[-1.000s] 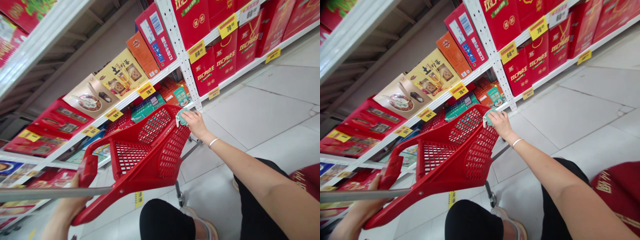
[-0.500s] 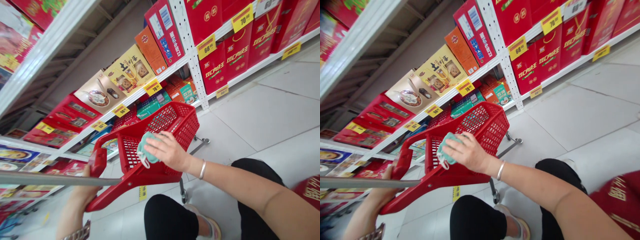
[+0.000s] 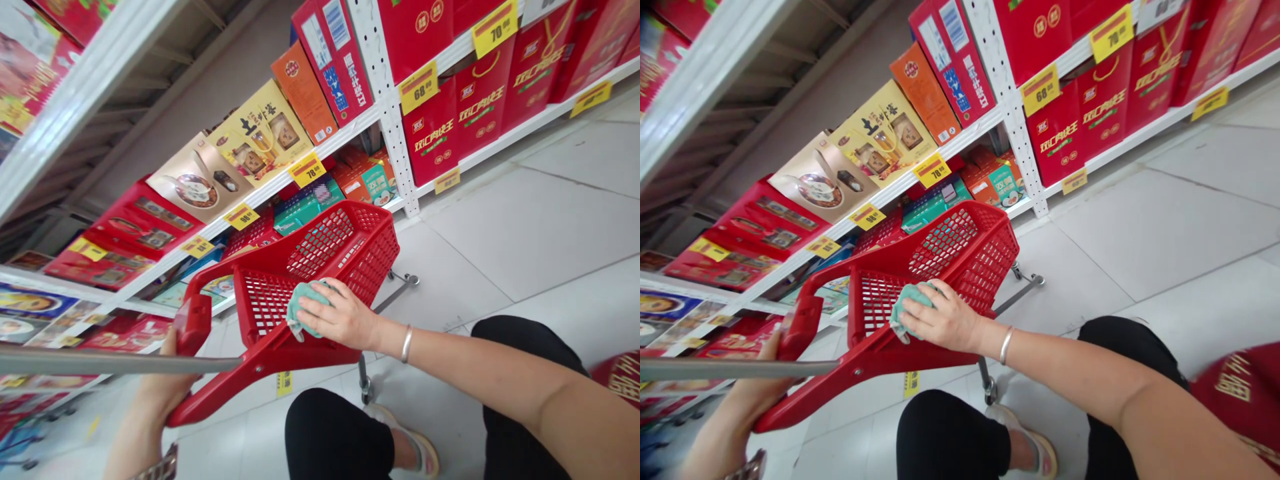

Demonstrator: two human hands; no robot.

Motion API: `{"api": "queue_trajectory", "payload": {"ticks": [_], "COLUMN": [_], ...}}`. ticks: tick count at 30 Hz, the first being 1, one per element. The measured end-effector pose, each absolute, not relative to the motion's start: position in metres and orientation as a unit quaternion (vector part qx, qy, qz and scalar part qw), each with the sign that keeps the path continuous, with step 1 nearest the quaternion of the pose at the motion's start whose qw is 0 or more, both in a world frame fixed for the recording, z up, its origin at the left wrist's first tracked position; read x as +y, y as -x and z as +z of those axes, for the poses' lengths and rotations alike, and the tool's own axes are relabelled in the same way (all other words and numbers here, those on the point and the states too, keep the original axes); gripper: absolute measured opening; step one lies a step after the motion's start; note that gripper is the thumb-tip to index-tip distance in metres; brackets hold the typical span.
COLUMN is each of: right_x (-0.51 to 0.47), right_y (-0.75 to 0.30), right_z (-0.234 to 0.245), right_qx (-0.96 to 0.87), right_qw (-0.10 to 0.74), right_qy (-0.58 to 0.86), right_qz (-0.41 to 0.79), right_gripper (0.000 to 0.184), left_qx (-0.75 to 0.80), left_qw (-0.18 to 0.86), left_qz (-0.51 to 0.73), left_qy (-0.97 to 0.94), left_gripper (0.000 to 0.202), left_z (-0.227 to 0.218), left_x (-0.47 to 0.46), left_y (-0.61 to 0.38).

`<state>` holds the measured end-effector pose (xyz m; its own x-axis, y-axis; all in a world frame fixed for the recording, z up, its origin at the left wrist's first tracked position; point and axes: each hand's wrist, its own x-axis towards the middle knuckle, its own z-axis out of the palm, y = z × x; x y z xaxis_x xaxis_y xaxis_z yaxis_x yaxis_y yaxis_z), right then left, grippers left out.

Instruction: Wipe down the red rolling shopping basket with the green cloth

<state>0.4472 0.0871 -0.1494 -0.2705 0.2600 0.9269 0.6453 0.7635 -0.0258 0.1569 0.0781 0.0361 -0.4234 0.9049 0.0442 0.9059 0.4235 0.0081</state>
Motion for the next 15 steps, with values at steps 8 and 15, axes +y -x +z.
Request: {"api": "queue_trajectory", "payload": {"ticks": [8,15], "right_x": [0.123,0.153], "right_y": [-0.511,-0.558], "right_z": [-0.172,-0.191], "right_qx": [-0.758,-0.733], "right_qw": [0.501,0.461], "right_qy": [0.355,0.469], "right_qz": [-0.220,-0.170], "right_gripper": [0.029,0.036], "left_qx": [-0.855,-0.850], "left_qw": [-0.013,-0.007], "left_qz": [-0.025,-0.010], "left_qy": [0.518,0.527], "left_gripper": [0.115,0.117], "left_z": [0.030,0.029], "left_x": [0.082,0.084], "left_y": [-0.139,-0.127]}}
